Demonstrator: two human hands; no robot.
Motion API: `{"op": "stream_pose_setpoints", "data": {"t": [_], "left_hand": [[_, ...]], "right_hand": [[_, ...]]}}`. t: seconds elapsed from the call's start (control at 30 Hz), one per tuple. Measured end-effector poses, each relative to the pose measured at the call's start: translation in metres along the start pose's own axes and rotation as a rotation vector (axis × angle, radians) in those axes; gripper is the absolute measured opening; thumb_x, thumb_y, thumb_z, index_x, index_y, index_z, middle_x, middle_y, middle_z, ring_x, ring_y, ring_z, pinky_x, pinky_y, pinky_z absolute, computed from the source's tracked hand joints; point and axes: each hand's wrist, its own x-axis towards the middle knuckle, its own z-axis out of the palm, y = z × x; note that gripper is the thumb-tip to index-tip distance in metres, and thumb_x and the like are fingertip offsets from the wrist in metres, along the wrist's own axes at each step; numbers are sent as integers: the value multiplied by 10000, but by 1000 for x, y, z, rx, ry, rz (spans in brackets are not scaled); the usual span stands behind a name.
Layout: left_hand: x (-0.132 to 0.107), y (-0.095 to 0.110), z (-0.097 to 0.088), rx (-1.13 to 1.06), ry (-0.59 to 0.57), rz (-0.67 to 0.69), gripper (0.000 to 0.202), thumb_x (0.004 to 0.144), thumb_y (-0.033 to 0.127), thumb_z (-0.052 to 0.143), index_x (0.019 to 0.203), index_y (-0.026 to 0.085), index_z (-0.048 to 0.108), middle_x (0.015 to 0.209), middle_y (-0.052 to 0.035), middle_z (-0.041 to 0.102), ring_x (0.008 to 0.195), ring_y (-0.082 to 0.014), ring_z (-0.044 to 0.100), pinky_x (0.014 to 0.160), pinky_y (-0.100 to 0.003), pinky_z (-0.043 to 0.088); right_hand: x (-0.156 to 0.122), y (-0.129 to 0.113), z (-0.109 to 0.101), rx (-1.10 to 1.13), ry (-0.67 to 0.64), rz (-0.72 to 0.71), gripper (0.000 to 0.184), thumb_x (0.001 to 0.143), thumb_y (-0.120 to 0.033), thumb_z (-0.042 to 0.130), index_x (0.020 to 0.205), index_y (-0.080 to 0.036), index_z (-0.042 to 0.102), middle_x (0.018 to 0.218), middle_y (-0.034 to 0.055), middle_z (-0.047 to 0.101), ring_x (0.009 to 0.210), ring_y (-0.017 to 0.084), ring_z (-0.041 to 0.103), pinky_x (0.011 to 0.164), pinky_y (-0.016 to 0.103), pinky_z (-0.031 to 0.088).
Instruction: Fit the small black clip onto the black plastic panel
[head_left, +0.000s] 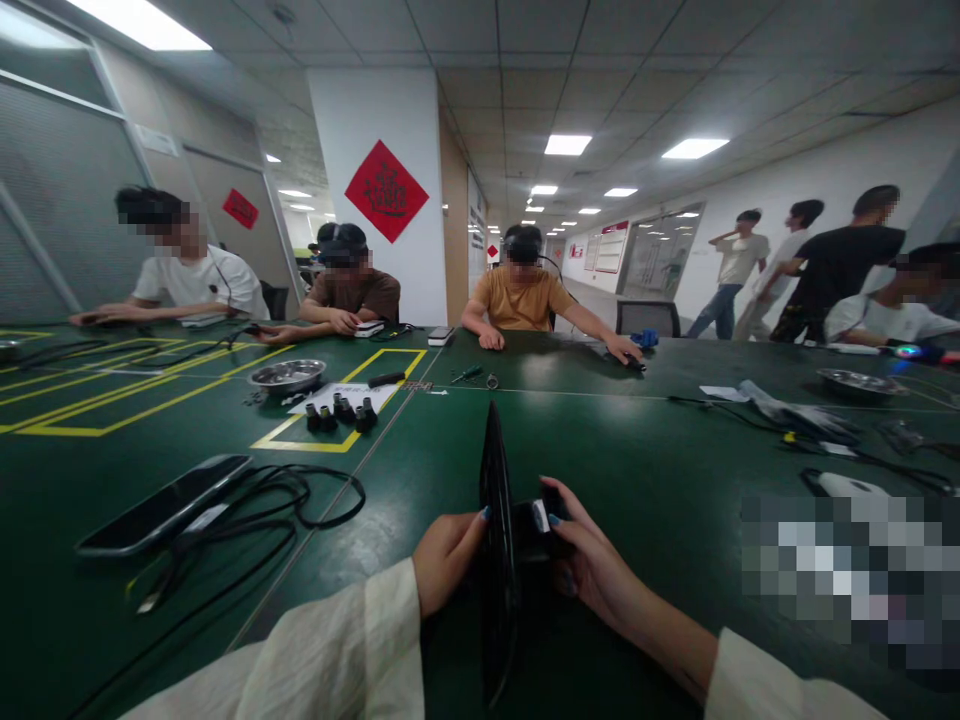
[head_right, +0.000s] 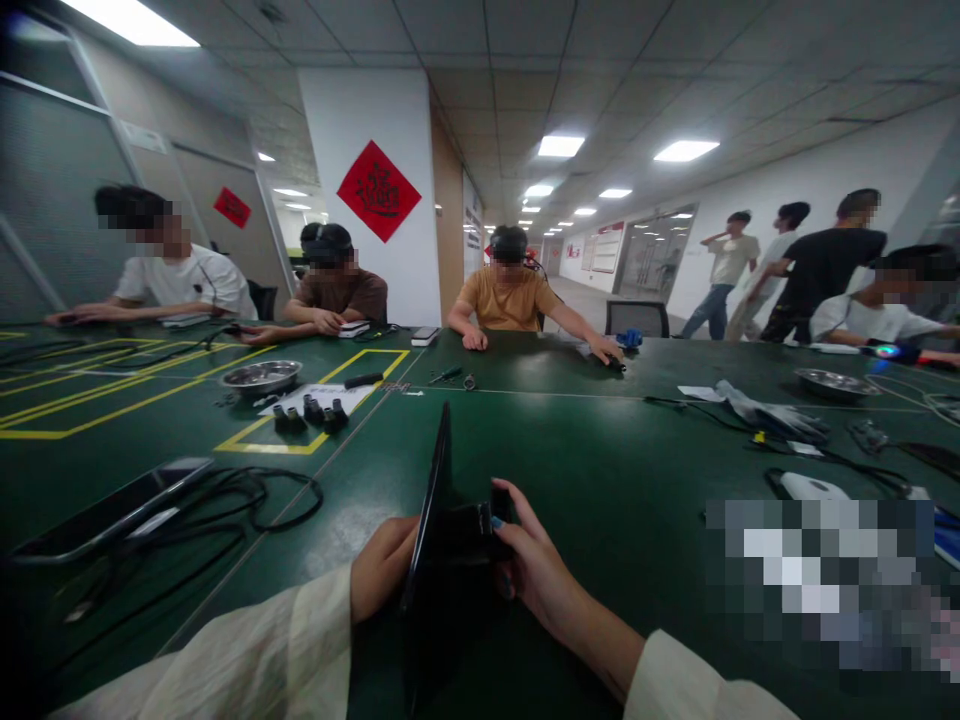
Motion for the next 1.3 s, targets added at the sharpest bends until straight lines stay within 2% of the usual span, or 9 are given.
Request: {"op": "stream_pose_setpoints", "data": {"t": [0.2,0.6,0.77,1.0,1.3], "left_hand": [[0,3,-2,5,-4,12,535,862,494,183,591,139,478,546,14,432,530,-105,414,519,-212,345],[0,0,0,15,-7,15,541,865,497,184,637,134,514,572,6,460,556,-116,440,532,-213,372],[-1,2,-1,17,16,28,530,868,481,194,619,133,508,556,4,469,542,-118,442,528,-223,363],[0,3,0,55,-4,38,525,868,473,176,622,139,498,562,7,454,552,-119,438,536,-227,349],[-5,14,-1,44,37,19,549,877,463,167,688,131,560,587,0,492,580,-124,466,575,-224,377]], "right_hand": [[1,3,-3,7,-34,-9,635,718,-379,578,1282,-334,291,755,-24,545,418,54,423,353,166,274],[6,7,-7,-9,-35,-32,605,739,-354,533,1287,-320,279,647,-41,515,402,61,390,352,167,266],[5,7,-6,-2,-36,-35,606,725,-361,558,1270,-322,297,731,-27,539,407,54,408,343,164,275],[6,7,-6,2,-39,-36,589,731,-356,556,1259,-327,297,691,-43,516,398,54,416,335,153,279],[6,7,-8,-10,-43,-25,582,741,-356,545,1263,-314,291,716,-31,533,387,50,409,323,154,272]]}}
